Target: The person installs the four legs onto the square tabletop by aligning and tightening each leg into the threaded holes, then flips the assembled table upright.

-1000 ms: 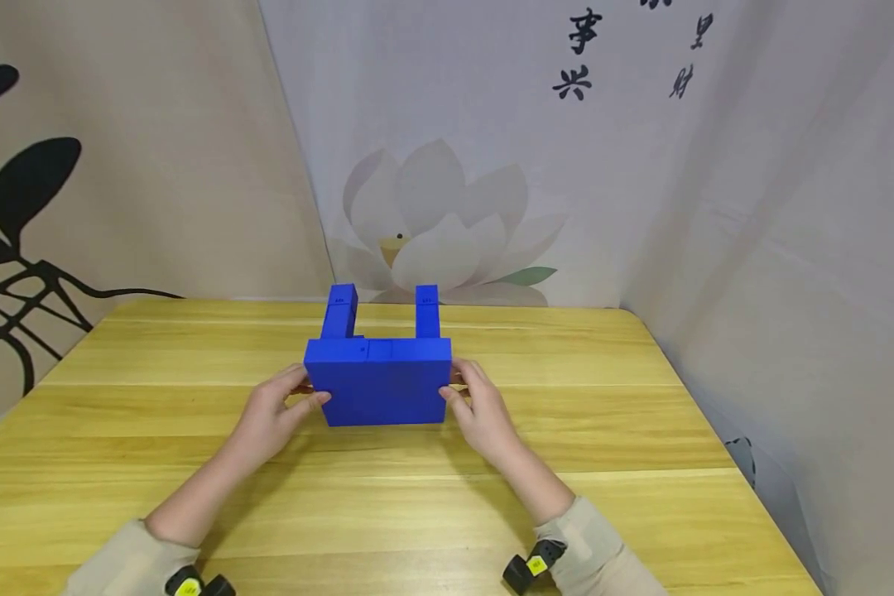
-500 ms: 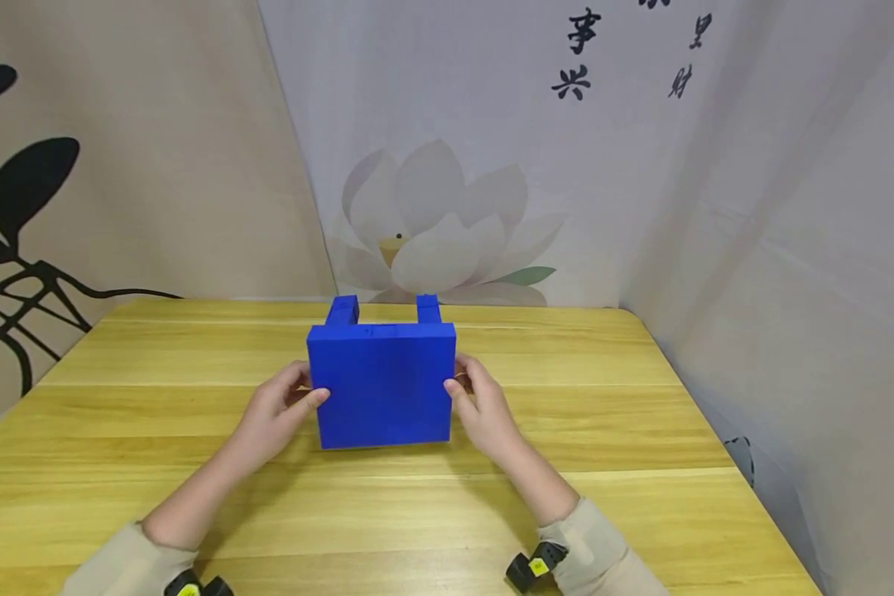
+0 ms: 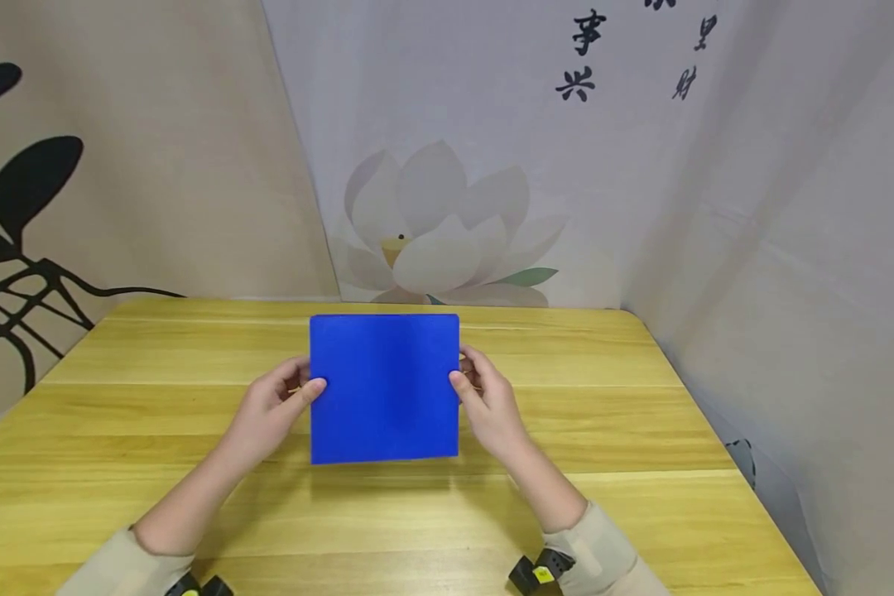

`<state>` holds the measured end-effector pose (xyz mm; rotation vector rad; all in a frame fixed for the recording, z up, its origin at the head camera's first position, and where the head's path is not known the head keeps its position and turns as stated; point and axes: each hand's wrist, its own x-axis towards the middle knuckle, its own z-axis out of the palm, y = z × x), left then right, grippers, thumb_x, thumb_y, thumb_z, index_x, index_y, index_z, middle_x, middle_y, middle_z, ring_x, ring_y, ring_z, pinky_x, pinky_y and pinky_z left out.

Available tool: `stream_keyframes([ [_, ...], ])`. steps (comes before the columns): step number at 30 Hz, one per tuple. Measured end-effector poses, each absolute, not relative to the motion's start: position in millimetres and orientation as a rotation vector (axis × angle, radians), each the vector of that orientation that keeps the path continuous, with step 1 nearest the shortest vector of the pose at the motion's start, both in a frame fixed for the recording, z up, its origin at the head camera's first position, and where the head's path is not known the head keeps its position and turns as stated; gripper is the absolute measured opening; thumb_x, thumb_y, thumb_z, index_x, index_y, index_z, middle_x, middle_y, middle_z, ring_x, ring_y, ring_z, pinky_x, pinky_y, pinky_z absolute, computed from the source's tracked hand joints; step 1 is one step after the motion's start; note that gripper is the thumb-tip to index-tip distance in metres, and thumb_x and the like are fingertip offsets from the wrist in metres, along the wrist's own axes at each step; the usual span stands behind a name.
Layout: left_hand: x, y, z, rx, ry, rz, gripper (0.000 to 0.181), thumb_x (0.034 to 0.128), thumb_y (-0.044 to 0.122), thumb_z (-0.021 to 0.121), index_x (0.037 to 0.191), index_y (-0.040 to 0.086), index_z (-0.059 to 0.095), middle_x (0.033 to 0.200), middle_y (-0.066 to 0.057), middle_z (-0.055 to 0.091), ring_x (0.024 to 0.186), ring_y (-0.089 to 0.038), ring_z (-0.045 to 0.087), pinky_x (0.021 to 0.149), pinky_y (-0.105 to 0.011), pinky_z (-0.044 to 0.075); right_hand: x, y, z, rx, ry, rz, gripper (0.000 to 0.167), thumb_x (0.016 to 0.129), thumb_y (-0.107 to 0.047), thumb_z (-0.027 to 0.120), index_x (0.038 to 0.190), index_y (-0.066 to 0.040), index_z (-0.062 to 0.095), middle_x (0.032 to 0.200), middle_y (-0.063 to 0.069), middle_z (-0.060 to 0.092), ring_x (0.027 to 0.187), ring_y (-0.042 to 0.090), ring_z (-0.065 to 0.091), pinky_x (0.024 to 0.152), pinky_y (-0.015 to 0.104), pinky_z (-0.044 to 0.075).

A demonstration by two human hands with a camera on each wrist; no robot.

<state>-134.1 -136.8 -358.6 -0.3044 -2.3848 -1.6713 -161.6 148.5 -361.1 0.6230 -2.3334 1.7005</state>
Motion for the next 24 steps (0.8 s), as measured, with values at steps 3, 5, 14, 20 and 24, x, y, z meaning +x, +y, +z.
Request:
stream_keyframes([
  [3, -131.8, -135.0, -353.5, -0.259, -2.383, -1.692, 0.04, 0.0933, 0.011, 0.064, 0.125, -0.01, 0.055, 0.094, -0.013, 0.059, 0.088, -0.022, 0.056, 0.078, -0.023, 0.05, -154.6, 145.5, -348.3, 0.629, -2.314, 1.746, 0.038, 0.099, 0.003, 0.046, 0.134, 0.015, 0.04, 0.1, 0.02, 0.056, 0.082, 0.013, 0.056, 0.068, 0.024, 0.051],
  [5, -130.5, -134.5, -350.8, -0.242, -2.376, -1.71, 0.044, 0.0931, 0.012, 0.064, 0.13, -0.009, 0.052, 0.094, -0.013, 0.059, 0.087, -0.02, 0.055, 0.077, -0.022, 0.049, -151.1, 144.2, -342.1, 0.645, -2.296, 1.761, 0.038, 0.098, 0.005, 0.046, 0.134, 0.016, 0.039, 0.098, 0.019, 0.055, 0.079, 0.011, 0.055, 0.067, 0.024, 0.05],
  [14, -134.5, -138.7, -350.8, -0.367, -2.206, -1.825, 0.055, 0.0922, 0.004, 0.063, 0.142, 0.003, 0.041, 0.077, -0.01, 0.056, 0.065, -0.012, 0.049, 0.057, -0.021, 0.042, -161.9, 147.8, -352.1, 0.639, -2.23, 1.855, 0.044, 0.098, -0.003, 0.052, 0.14, 0.0, 0.042, 0.087, 0.015, 0.054, 0.066, 0.013, 0.054, 0.06, 0.024, 0.05],
  [20, -135.1, -140.1, -346.1, -0.324, -2.198, -1.879, 0.055, 0.0924, 0.007, 0.064, 0.143, 0.014, 0.045, 0.077, -0.012, 0.057, 0.064, -0.015, 0.051, 0.057, -0.024, 0.046, -166.7, 147.6, -351.6, 0.608, -2.204, 1.938, 0.047, 0.097, -0.004, 0.055, 0.142, -0.005, 0.042, 0.081, 0.011, 0.056, 0.059, 0.014, 0.055, 0.055, 0.025, 0.05],
  [24, -137.2, -140.6, -343.0, -0.269, -2.222, -1.915, 0.054, 0.0927, 0.008, 0.064, 0.143, 0.015, 0.046, 0.077, -0.013, 0.059, 0.063, -0.016, 0.055, 0.058, -0.03, 0.053, -169.8, 145.4, -350.6, 0.561, -2.183, 2.023, 0.049, 0.096, -0.004, 0.057, 0.143, -0.007, 0.043, 0.078, 0.009, 0.056, 0.055, 0.013, 0.053, 0.053, 0.024, 0.05],
])
